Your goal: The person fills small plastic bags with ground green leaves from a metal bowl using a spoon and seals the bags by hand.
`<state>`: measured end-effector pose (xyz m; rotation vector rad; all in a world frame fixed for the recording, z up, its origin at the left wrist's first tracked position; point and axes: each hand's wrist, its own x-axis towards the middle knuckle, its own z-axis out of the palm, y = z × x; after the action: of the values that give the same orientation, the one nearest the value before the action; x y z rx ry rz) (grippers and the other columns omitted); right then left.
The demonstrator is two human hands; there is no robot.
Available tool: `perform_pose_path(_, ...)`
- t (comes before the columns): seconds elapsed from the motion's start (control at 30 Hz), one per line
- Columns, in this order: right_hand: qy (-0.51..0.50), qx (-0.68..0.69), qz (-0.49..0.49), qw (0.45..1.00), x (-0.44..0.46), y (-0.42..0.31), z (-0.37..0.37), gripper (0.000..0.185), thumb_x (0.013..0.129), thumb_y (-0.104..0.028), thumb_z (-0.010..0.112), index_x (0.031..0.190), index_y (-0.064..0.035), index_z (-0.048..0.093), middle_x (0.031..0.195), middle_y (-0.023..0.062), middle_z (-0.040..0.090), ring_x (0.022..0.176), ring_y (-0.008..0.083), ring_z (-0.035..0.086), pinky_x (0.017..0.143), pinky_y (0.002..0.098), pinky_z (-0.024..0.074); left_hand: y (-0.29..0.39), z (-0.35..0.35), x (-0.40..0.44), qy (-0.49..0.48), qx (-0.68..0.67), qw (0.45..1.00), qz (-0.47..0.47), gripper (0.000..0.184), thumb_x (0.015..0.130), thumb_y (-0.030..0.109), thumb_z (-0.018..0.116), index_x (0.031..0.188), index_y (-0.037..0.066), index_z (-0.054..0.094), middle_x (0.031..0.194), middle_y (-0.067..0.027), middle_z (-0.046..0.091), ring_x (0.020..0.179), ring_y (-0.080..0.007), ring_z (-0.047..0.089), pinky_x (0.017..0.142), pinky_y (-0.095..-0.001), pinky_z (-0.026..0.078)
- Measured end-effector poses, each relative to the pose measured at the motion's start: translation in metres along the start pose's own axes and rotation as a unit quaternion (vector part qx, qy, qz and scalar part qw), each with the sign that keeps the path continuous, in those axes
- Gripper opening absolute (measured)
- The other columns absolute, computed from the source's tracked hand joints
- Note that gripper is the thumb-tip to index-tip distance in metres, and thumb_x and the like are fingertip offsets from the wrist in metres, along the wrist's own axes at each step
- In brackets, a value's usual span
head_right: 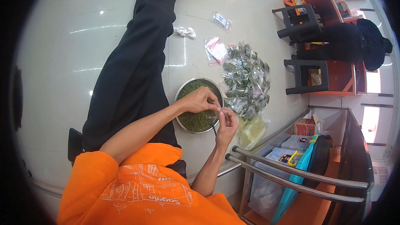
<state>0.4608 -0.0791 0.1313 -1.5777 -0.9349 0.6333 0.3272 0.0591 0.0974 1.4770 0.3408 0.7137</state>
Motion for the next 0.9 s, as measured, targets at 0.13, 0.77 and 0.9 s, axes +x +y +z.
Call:
perform_pose_path(0.13,0.006,-0.002,0.007,1.0,0.0,0.002,-0.007,0.008,0.093,0.003,0.064,0.101,0.0024,0.063,0.102,0.005,0.064,0.09,0.0109,0.061,0.08,0.0235,0.0493,-0.004,0.004,0.0,-0.042,-0.035,0.998,-0.042,0.023,0.083,0.022,0.076,0.097,0.003,0.077,0.079,-0.0134,0.074,0.07,-0.0179,0.066,0.07,-0.032,0.05)
perform_pose_path(0.77,0.033,0.111,0.052,0.992,0.0,0.013,-0.019,0.011,0.09,0.005,0.066,0.101,0.0049,0.065,0.092,0.0084,0.067,0.082,0.0133,0.061,0.079,0.0254,0.0499,0.018,-0.001,-0.003,-0.009,0.068,0.998,-0.005,0.025,0.082,0.022,0.073,0.094,0.0,0.076,0.076,-0.0183,0.071,0.067,-0.0245,0.068,0.068,-0.0341,0.053)
perform_pose_path(0.9,0.019,0.125,0.044,0.991,0.002,0.015,-0.016,0.011,0.092,0.003,0.065,0.103,0.0044,0.063,0.093,0.0067,0.065,0.083,0.0126,0.06,0.079,0.0249,0.0484,0.011,0.003,-0.003,0.023,0.071,0.997,0.018,0.026,0.082,0.024,0.071,0.091,0.0,0.076,0.074,-0.0181,0.07,0.065,-0.0254,0.067,0.064,-0.0358,0.051)
